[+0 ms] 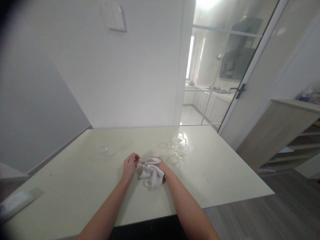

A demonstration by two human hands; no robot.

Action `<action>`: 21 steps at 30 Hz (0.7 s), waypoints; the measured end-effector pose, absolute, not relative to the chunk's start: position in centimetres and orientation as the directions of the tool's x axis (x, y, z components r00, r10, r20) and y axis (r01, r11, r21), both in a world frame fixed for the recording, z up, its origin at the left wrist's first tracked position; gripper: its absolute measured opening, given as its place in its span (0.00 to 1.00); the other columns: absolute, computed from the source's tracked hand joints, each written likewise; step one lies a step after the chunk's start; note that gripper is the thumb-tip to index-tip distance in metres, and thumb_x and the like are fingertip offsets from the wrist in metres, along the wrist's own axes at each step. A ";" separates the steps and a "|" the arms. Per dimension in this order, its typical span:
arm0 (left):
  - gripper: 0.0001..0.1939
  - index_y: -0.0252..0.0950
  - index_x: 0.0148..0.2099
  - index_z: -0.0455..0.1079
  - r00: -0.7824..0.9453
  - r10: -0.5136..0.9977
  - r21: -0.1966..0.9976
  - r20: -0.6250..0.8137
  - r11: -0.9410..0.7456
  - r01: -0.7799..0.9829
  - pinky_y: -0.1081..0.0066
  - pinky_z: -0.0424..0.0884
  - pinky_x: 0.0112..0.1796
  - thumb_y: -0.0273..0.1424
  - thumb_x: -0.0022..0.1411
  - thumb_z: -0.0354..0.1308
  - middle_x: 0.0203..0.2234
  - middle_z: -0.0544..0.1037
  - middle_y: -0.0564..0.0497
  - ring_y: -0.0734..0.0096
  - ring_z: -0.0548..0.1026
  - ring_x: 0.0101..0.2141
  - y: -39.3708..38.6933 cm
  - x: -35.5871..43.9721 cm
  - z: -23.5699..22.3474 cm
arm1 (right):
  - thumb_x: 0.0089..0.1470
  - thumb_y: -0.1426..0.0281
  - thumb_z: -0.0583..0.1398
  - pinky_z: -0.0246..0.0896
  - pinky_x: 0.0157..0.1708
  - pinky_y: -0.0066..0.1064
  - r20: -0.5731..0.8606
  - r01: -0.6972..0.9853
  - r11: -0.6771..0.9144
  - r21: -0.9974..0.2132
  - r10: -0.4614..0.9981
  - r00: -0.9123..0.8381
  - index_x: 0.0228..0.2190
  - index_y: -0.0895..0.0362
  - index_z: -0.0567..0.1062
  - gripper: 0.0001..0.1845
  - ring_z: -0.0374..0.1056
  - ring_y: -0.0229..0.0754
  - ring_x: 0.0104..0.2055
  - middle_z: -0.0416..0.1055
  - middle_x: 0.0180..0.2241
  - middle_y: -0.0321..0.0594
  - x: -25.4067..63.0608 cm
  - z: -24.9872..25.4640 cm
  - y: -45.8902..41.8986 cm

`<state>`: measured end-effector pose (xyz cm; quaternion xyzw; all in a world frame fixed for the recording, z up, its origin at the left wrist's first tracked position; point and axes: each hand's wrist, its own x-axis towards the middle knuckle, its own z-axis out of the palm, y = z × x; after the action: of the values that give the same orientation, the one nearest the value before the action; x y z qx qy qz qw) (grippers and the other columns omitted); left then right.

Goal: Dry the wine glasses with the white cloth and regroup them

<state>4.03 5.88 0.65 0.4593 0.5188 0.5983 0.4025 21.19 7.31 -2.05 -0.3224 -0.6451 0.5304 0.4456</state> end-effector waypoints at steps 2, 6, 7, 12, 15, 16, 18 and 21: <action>0.19 0.34 0.25 0.68 -0.257 0.957 0.990 0.134 -0.138 0.003 0.77 0.54 0.18 0.44 0.58 0.51 0.18 0.65 0.54 0.77 0.63 0.19 5.8 4.1 0.7 | 0.41 0.58 0.65 0.61 0.31 0.32 0.232 -0.060 0.227 -0.972 0.887 -0.399 0.20 0.56 0.71 0.14 0.63 0.39 0.26 0.69 0.21 0.37 21.2 -2.1 7.3; 0.19 0.34 0.26 0.68 -0.255 0.958 0.991 0.132 -0.135 0.005 0.77 0.54 0.18 0.44 0.58 0.51 0.18 0.66 0.54 0.77 0.63 0.19 5.8 4.1 0.9 | 0.41 0.58 0.65 0.62 0.32 0.32 0.242 -0.051 0.242 -0.969 0.885 -0.398 0.22 0.56 0.73 0.14 0.64 0.40 0.26 0.71 0.22 0.38 21.3 -2.4 7.4; 0.19 0.35 0.26 0.68 -0.254 0.958 0.991 0.132 -0.135 0.005 0.77 0.54 0.18 0.44 0.58 0.51 0.18 0.66 0.54 0.77 0.63 0.19 5.8 4.1 0.9 | 0.42 0.58 0.65 0.62 0.32 0.32 0.245 -0.050 0.246 -0.968 0.884 -0.398 0.23 0.56 0.73 0.14 0.64 0.40 0.27 0.71 0.23 0.38 21.3 -2.5 7.4; 0.18 0.35 0.25 0.68 -0.254 0.958 0.990 0.135 -0.138 0.006 0.77 0.54 0.18 0.44 0.58 0.51 0.18 0.65 0.55 0.77 0.63 0.19 5.8 4.1 0.8 | 0.41 0.57 0.65 0.62 0.32 0.32 0.234 -0.044 0.237 -0.970 0.882 -0.409 0.22 0.55 0.72 0.14 0.65 0.39 0.27 0.71 0.23 0.37 21.3 -2.5 7.6; 0.19 0.35 0.26 0.68 -0.253 0.958 0.990 0.134 -0.139 -0.002 0.77 0.54 0.18 0.45 0.58 0.51 0.18 0.65 0.55 0.77 0.62 0.18 5.8 4.2 0.8 | 0.40 0.58 0.66 0.63 0.32 0.32 0.236 -0.039 0.241 -0.970 0.880 -0.412 0.22 0.55 0.72 0.14 0.66 0.40 0.27 0.71 0.23 0.37 21.3 -2.5 7.7; 0.19 0.35 0.26 0.68 -0.253 0.958 0.990 0.136 -0.141 -0.004 0.77 0.54 0.18 0.45 0.58 0.51 0.18 0.65 0.55 0.77 0.62 0.18 5.8 4.2 0.8 | 0.40 0.58 0.66 0.63 0.32 0.32 0.238 -0.039 0.244 -0.969 0.879 -0.413 0.22 0.55 0.72 0.14 0.66 0.40 0.27 0.71 0.23 0.37 21.3 -2.5 7.7; 0.19 0.35 0.26 0.68 -0.253 0.957 0.989 0.142 -0.147 -0.001 0.77 0.54 0.18 0.45 0.58 0.51 0.18 0.65 0.54 0.77 0.62 0.19 5.8 4.1 0.8 | 0.40 0.58 0.67 0.63 0.32 0.31 0.240 -0.036 0.248 -0.968 0.878 -0.415 0.21 0.54 0.72 0.14 0.65 0.40 0.27 0.70 0.23 0.37 21.4 -2.5 7.7; 0.19 0.35 0.25 0.68 -0.255 0.956 0.989 0.146 -0.149 0.006 0.77 0.54 0.18 0.45 0.58 0.51 0.18 0.66 0.54 0.76 0.63 0.19 5.8 4.2 0.8 | 0.41 0.57 0.66 0.63 0.31 0.31 0.239 -0.031 0.249 -0.968 0.880 -0.410 0.22 0.55 0.72 0.15 0.64 0.39 0.26 0.70 0.23 0.37 21.4 -2.3 7.6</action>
<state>4.16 5.80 0.81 0.4642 0.5182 0.5993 0.3961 21.39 7.57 -2.31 -0.3227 -0.6583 0.5211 0.4371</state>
